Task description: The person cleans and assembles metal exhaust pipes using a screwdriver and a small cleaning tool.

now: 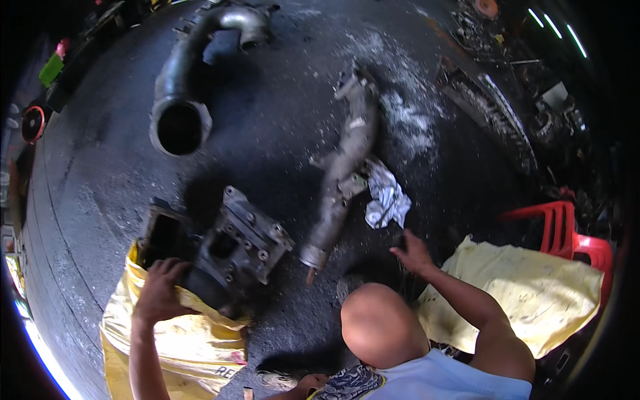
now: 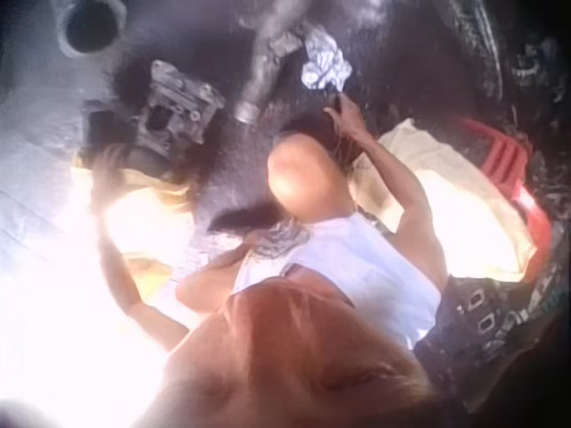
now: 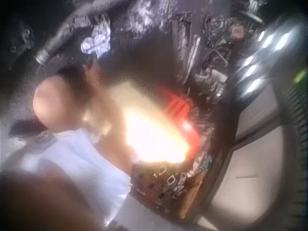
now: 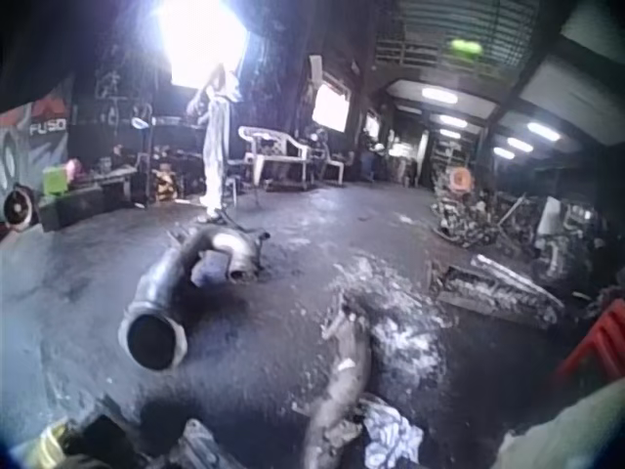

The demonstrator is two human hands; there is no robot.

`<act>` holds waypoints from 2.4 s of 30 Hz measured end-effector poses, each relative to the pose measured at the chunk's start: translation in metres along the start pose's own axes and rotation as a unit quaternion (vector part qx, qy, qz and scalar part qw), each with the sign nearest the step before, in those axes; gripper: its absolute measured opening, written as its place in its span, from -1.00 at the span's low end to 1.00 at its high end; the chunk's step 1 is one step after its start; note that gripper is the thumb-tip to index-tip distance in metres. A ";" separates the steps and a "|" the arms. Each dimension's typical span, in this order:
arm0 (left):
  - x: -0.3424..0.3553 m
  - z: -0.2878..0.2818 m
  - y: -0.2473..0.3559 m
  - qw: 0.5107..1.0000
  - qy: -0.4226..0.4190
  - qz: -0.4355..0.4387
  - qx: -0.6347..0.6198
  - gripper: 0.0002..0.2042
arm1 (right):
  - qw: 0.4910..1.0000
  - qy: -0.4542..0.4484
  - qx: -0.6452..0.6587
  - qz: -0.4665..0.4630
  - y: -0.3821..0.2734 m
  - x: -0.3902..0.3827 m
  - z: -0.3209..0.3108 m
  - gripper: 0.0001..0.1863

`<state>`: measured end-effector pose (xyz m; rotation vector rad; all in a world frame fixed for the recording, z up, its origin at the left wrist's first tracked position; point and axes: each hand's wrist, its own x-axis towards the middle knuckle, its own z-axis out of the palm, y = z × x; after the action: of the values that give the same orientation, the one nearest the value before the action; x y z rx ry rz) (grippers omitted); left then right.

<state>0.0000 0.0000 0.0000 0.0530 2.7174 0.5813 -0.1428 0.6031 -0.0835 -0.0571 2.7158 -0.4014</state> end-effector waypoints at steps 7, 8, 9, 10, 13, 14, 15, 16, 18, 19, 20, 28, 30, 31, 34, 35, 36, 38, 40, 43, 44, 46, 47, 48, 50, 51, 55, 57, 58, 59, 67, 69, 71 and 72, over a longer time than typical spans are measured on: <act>0.013 -0.047 0.000 0.983 -0.129 0.002 0.130 0.14 | 0.999 -0.021 0.010 -0.036 0.008 -0.049 -0.188 -0.50; -0.009 -0.051 -0.001 0.986 -0.139 0.009 0.094 0.15 | 0.998 -0.029 0.045 -0.039 0.019 -0.063 -0.207 -0.52; -0.035 -0.079 0.020 0.968 -0.218 -0.056 0.113 0.10 | 0.991 -0.075 0.094 0.049 -0.022 -0.084 -0.251 -0.57; -0.048 -0.091 0.040 0.955 -0.268 -0.069 0.107 0.08 | 0.996 -0.062 0.059 0.011 0.000 -0.109 -0.274 -0.62; -0.119 -0.164 0.098 0.969 -0.204 -0.141 -0.003 -0.08 | 0.980 -0.115 0.110 0.119 0.003 -0.183 -0.351 -0.61; -0.135 -0.191 0.118 0.969 -0.174 -0.176 -0.026 -0.13 | 0.978 -0.106 0.117 0.135 0.003 -0.200 -0.373 -0.59; -0.150 -0.219 0.136 0.965 -0.145 -0.213 -0.047 -0.19 | 0.976 -0.101 0.124 0.151 0.006 -0.214 -0.390 -0.57; -0.167 -0.245 0.151 0.963 -0.144 -0.222 -0.043 -0.19 | 0.976 -0.106 0.106 0.157 0.005 -0.214 -0.402 -0.55; -0.192 -0.289 0.175 0.950 -0.020 -0.291 -0.110 -0.36 | 0.977 -0.090 0.130 0.141 0.014 -0.197 -0.419 -0.54; -0.200 -0.306 0.184 0.950 -0.023 -0.294 -0.107 -0.36 | 0.979 -0.062 0.147 0.128 0.005 -0.193 -0.435 -0.54; -0.206 -0.322 0.192 0.925 0.009 -0.347 -0.153 -0.43 | 0.978 -0.071 0.129 0.147 -0.002 -0.180 -0.450 -0.55; -0.241 -0.326 0.204 0.886 -0.063 -0.447 -0.104 -0.49 | 0.816 -0.166 0.468 0.296 -0.075 0.001 -0.532 -0.75; -0.207 -0.341 0.205 0.844 -0.109 -0.492 -0.184 -0.47 | 0.793 -0.221 0.482 0.301 -0.108 0.040 -0.545 -0.74; -0.192 -0.352 0.198 0.840 -0.111 -0.499 -0.182 -0.47 | 0.773 -0.222 0.508 0.308 -0.148 0.065 -0.555 -0.74; -0.097 -0.377 0.124 0.768 -0.305 -0.494 -0.272 -0.42 | 0.733 -0.203 0.557 0.333 -0.229 0.107 -0.538 -0.75; -0.062 -0.396 0.094 0.808 -0.295 -0.415 -0.297 -0.48 | 0.734 -0.172 0.577 0.314 -0.254 0.159 -0.543 -0.77; -0.019 -0.413 0.058 0.860 -0.273 -0.366 -0.229 -0.53 | 0.772 -0.148 0.548 0.286 -0.301 0.207 -0.558 -0.76; 0.096 -0.463 0.002 0.940 -0.167 -0.295 -0.037 -0.60 | 0.808 -0.131 0.501 0.280 -0.302 0.231 -0.535 -0.77; 0.249 -0.572 0.036 0.936 0.123 -0.264 -0.197 -0.66 | 0.671 -0.218 0.631 0.323 -0.312 0.274 -0.557 -0.83; 0.373 -0.697 0.046 0.920 0.256 -0.173 -0.240 -0.70 | 0.728 -0.217 0.596 0.260 -0.385 0.359 -0.607 -0.81; 0.409 -0.728 0.066 0.915 0.242 -0.179 -0.270 -0.70 | 0.729 -0.185 0.618 0.228 -0.400 0.383 -0.611 -0.81; 0.450 -0.732 0.057 0.922 0.205 -0.186 -0.270 -0.70 | 0.766 -0.187 0.579 0.209 -0.438 0.438 -0.613 -0.82; 0.470 -0.724 0.050 0.926 0.169 -0.189 -0.281 -0.69 | 0.757 -0.192 0.586 0.216 -0.450 0.464 -0.603 -0.82; 0.485 -0.713 0.046 0.939 0.099 -0.183 -0.275 -0.68 | 0.758 -0.190 0.582 0.224 -0.458 0.488 -0.584 -0.82; 0.513 -0.675 0.027 0.949 -0.018 -0.184 -0.254 -0.67 | 0.762 -0.180 0.580 0.225 -0.466 0.528 -0.529 -0.82; 0.529 -0.657 0.020 0.949 -0.072 -0.189 -0.243 -0.65 | 0.765 -0.164 0.582 0.221 -0.461 0.545 -0.496 -0.82; 0.639 -0.612 0.003 0.981 -0.117 -0.140 -0.068 -0.62 | 0.728 -0.154 0.573 0.343 -0.453 0.601 -0.379 -0.78; 0.689 -0.584 -0.040 0.975 -0.112 -0.185 -0.051 -0.60 | 0.683 -0.180 0.604 0.369 -0.469 0.622 -0.338 -0.76; 0.718 -0.570 -0.049 0.977 -0.117 -0.177 -0.030 -0.55 | 0.647 -0.181 0.626 0.396 -0.464 0.629 -0.321 -0.74; 0.748 -0.559 -0.059 0.977 -0.136 -0.162 0.003 -0.47 | 0.641 -0.186 0.624 0.405 -0.465 0.637 -0.308 -0.74; 0.910 -0.474 -0.090 0.964 -0.138 -0.128 0.187 0.13 | 0.581 -0.202 0.643 0.456 -0.460 0.653 -0.255 -0.57; 0.915 -0.452 -0.115 0.960 -0.180 -0.135 0.164 0.26 | 0.564 -0.205 0.646 0.472 -0.467 0.654 -0.252 -0.57; 0.912 -0.436 -0.133 0.944 -0.219 -0.202 0.145 0.35 | 0.547 -0.212 0.654 0.478 -0.475 0.653 -0.251 -0.57; 0.915 -0.423 -0.121 0.944 -0.221 -0.229 0.091 0.41 | 0.549 -0.201 0.653 0.481 -0.467 0.652 -0.249 -0.56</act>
<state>-1.0004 -0.1745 0.0013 -0.3516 2.2243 0.1529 -0.8479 0.1604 0.0254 1.4132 1.0437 -1.5635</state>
